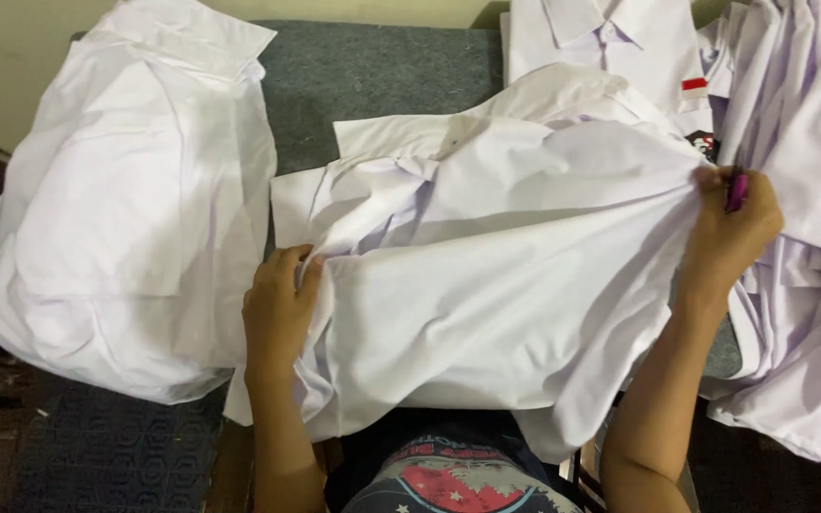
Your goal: Trimming loose threads from white shirts using scissors and then folding them neatly.
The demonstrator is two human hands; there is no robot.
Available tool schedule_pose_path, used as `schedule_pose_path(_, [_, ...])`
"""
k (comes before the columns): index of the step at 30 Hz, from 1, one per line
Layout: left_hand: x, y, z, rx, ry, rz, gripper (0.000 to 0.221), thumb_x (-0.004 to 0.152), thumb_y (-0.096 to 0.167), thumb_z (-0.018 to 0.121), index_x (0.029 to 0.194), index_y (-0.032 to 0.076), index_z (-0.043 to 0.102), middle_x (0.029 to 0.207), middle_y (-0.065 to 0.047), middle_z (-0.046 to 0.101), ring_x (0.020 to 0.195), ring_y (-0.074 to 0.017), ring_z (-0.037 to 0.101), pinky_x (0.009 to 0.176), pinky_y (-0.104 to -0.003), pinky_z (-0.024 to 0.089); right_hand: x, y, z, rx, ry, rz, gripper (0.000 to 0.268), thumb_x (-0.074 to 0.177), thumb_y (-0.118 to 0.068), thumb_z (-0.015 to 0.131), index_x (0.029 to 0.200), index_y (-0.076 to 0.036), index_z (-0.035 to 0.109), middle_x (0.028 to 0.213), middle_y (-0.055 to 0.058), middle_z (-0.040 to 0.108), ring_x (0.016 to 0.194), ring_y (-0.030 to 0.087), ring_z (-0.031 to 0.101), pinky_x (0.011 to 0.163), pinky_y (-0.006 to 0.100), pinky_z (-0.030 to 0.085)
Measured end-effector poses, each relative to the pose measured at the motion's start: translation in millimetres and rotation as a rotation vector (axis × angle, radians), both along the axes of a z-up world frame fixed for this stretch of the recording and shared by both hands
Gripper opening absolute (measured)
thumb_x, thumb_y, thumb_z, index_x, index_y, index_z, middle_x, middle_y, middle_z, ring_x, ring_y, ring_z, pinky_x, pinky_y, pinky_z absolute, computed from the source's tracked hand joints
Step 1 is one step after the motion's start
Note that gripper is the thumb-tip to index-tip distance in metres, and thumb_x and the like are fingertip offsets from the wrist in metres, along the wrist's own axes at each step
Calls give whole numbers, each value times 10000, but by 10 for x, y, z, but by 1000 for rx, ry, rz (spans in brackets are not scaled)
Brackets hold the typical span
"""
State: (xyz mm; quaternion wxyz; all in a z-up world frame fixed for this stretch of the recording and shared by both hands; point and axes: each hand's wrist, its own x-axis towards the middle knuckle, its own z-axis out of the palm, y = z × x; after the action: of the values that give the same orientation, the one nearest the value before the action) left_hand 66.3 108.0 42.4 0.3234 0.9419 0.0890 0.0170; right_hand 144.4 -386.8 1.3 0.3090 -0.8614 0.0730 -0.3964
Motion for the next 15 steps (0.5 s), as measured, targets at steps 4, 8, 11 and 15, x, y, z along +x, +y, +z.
schedule_pose_path(4, [-37,143,102,-64,-44,84,326,1034,306,489,1235,114,659,1204,-32,713,1053,-244,669,844,-410,504,-27,-116,-102,-86,-31,-46,166,1038,62,812,942,8,688,898,95,654,809,218,572,739,384,479])
schedule_pose_path(8, [28,221,167,-82,-201,-42,295,966,129,555,1253,124,624,1238,-57,622,1120,-269,594,926,-427,476,-278,452,338,-208,-99,-23,327,928,152,903,1195,65,735,1095,185,591,785,266,547,657,375,477])
schedule_pose_path(11, [203,182,340,-162,-257,-303,312,970,107,553,1277,110,612,1253,-95,561,1098,-253,569,959,-385,478,-546,1073,517,-31,68,159,306,982,149,796,1207,-24,679,1135,91,644,660,116,456,580,252,413])
schedule_pose_path(15, [617,-99,369,-303,-23,-463,225,1007,206,600,1153,94,730,1086,-175,748,987,-387,718,849,-497,586,-964,2163,1057,113,390,767,227,844,-15,684,1057,-85,719,1051,191,767,982,523,685,796,549,562])
